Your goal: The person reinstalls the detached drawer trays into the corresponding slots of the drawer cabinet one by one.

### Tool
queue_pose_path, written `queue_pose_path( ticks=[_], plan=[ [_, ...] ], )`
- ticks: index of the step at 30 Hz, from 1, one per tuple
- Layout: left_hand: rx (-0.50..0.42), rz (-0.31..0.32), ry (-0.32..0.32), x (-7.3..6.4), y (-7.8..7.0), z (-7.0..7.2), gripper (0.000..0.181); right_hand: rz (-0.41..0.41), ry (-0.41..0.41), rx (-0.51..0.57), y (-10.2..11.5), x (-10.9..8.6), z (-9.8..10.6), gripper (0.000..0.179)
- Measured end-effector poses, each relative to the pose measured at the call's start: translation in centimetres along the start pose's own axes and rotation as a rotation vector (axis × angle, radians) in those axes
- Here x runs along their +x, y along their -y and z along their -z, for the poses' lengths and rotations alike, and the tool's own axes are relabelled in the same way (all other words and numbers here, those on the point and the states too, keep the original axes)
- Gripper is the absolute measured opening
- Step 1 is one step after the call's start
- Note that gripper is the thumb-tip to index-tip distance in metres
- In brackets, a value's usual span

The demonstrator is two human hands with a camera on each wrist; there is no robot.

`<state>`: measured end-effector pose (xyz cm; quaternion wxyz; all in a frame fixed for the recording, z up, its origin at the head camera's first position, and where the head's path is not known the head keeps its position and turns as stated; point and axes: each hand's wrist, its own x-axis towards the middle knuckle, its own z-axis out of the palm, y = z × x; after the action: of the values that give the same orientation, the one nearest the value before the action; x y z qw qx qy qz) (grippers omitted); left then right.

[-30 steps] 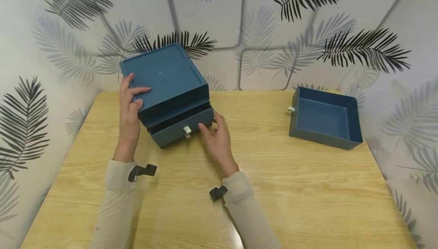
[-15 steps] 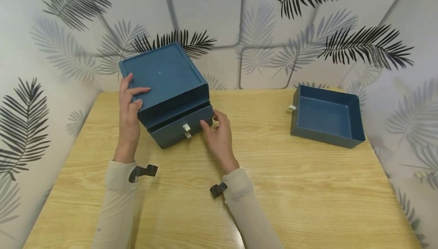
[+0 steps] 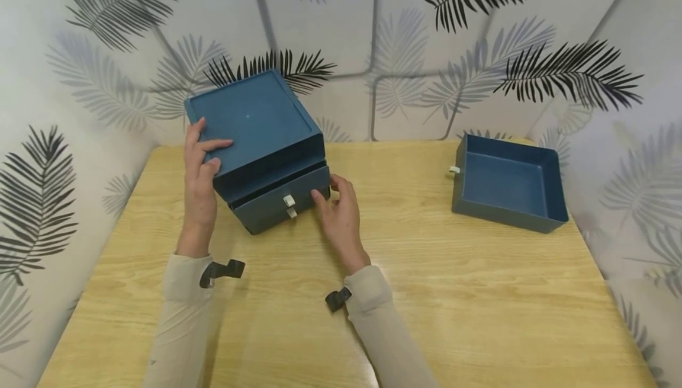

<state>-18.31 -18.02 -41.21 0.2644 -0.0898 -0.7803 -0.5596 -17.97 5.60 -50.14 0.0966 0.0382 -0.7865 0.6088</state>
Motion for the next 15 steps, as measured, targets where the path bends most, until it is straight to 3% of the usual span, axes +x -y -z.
queue_pose_path(
  ticks=[15],
  plan=[
    [-0.005, 0.000, 0.006, 0.00, 0.04, 0.03, 0.041, 0.016, -0.029, -0.029, -0.24, 0.41, -0.50, 0.041]
  ],
)
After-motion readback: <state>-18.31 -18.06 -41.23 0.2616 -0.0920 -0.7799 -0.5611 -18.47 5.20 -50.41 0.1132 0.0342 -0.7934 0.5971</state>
